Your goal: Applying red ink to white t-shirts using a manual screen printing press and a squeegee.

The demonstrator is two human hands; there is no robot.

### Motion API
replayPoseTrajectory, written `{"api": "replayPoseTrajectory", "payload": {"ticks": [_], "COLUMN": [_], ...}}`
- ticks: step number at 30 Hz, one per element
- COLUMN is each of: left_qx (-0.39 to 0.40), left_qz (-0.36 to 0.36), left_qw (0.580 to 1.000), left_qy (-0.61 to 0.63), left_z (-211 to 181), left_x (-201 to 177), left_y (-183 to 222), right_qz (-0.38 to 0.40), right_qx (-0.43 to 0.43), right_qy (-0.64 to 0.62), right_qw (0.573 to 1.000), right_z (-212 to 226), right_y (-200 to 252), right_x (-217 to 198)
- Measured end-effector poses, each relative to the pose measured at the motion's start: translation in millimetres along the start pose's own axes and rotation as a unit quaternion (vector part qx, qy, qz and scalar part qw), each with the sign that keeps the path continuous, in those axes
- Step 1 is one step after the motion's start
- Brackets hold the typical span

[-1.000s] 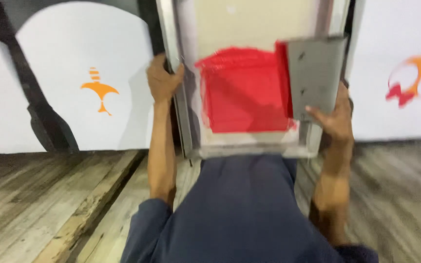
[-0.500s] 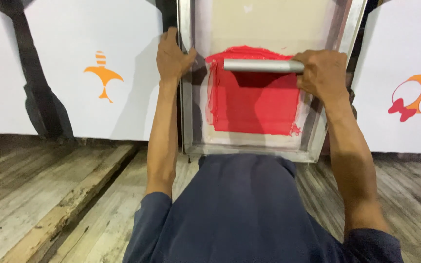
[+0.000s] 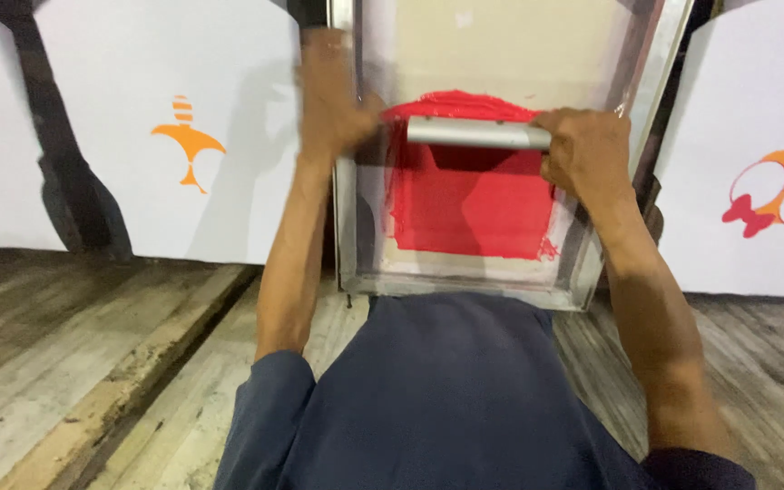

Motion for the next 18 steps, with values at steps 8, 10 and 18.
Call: {"api": "replayPoseTrajectory", "payload": {"ticks": [8,10,18], "left_qx": [0.193,0.22,0.156], "left_qz": [0.053,0.014,0.019], "left_qw": [0.956,0.954,0.97], "left_qy": [-0.212,-0.201,-0.184], "left_z": [-91.9,-105.0,-85.3], "left_x": [85.2,67.3,99.4], "left_y": [17.1,35.8,148.1], "right_qz": [0.0,-0.013,-0.011], "right_qx": [0.0,0.005,-0.03], "right_qy": [0.044,0.039,-0.017], "right_qw": [0.999,0.999,0.999], "right_z": [7.2,11.6,52.7], "right_y": [5.7,16.0,96.9], "right_x": [12.3,24.4,47.5]}}
Point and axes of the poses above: each hand's wrist, its own y-axis away from the middle knuckle, its own x-axis out of the palm, z = x × y, the point moved 10 cm from there along -y, towards the middle knuckle, and after that the axes turned 2 degrees about x, right-handed, at the moved point
